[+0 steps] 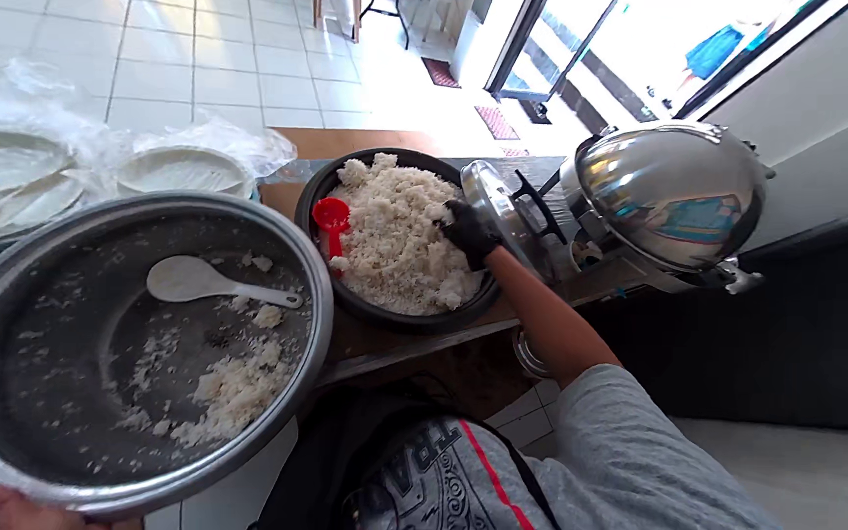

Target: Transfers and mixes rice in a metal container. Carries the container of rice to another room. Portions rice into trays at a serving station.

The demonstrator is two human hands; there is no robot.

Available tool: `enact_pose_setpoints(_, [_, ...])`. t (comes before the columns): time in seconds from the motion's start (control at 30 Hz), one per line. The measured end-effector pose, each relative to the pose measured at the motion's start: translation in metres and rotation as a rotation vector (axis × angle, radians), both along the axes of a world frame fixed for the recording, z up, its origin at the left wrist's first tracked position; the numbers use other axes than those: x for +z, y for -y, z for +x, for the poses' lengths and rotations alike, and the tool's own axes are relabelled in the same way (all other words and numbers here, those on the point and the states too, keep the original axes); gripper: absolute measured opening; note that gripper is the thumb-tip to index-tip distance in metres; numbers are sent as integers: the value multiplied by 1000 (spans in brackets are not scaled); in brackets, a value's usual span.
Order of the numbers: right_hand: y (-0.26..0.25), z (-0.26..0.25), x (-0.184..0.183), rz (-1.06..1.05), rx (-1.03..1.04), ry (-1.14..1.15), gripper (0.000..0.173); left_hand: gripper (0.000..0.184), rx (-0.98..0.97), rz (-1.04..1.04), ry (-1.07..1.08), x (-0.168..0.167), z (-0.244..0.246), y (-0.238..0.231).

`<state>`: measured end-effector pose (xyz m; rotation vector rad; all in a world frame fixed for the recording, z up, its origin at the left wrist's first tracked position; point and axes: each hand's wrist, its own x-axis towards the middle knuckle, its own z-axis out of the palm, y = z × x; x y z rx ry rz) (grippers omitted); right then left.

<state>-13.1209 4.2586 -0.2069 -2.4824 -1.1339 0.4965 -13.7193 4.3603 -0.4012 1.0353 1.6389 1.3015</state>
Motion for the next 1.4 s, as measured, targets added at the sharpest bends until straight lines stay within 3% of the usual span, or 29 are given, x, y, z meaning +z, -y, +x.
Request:
enact_pose_setpoints(0.07, [-4, 0, 8, -6, -18, -34, 45, 57, 10, -14, -17, 3, 1, 4])
enact_pose_setpoints(0.13, [-10, 5, 7, -24, -22, -59, 49, 55, 45, -65, -39, 35, 23, 13])
enact_pose_setpoints(0.2, [-15, 8, 8, -119, -2, -4, 57, 53, 79, -98, -46, 62, 43, 19])
enact_pose_setpoints(0.3, [-19, 6, 14, -271, 78, 94, 71, 51, 106, -96, -36, 72, 51, 21])
enact_pose_setpoints(0.37, [-19, 6, 20, -311, 162, 92, 72, 51, 103, -87, -29, 71, 51, 21])
enact_pose_setpoints(0.43, [-16, 8, 24, -335, 231, 68, 55, 52, 91, -86, -35, 68, 49, 21])
enact_pose_setpoints(0.5, [-17, 1, 30, -355, 142, -6, 41, 52, 100, -99, -41, 66, 49, 20])
enact_pose_setpoints(0.57, [-19, -6, 31, -337, 32, -44, 41, 51, 104, -109, -41, 68, 49, 20])
enact_pose_setpoints(0.7, [-24, -4, 28, -346, -6, 119, 36, 50, 103, -103, -31, 70, 49, 18])
enact_pose_setpoints(0.83, [-19, 3, 26, -273, 35, 132, 44, 51, 95, -96, -27, 69, 47, 16])
enact_pose_setpoints(0.93, [-7, 5, 30, -252, 124, -180, 40, 50, 95, -92, -13, 67, 47, 17])
enact_pose_setpoints(1.03, [-4, -6, 48, -237, -17, -345, 54, 50, 96, -98, -17, 69, 48, 17])
enact_pose_setpoints(1.13, [-11, -1, 46, -152, -80, -220, 43, 50, 95, -105, -21, 70, 49, 17])
enact_pose_setpoints(1.2, [-10, 1, 42, -165, 4, -67, 40, 50, 95, -104, -22, 70, 49, 17])
enact_pose_setpoints(1.33, [4, 3, 33, -325, 88, -101, 57, 51, 96, -102, -23, 67, 47, 15])
enact_pose_setpoints(1.4, [15, -5, 40, -321, 104, -51, 55, 51, 96, -97, -21, 65, 46, 16])
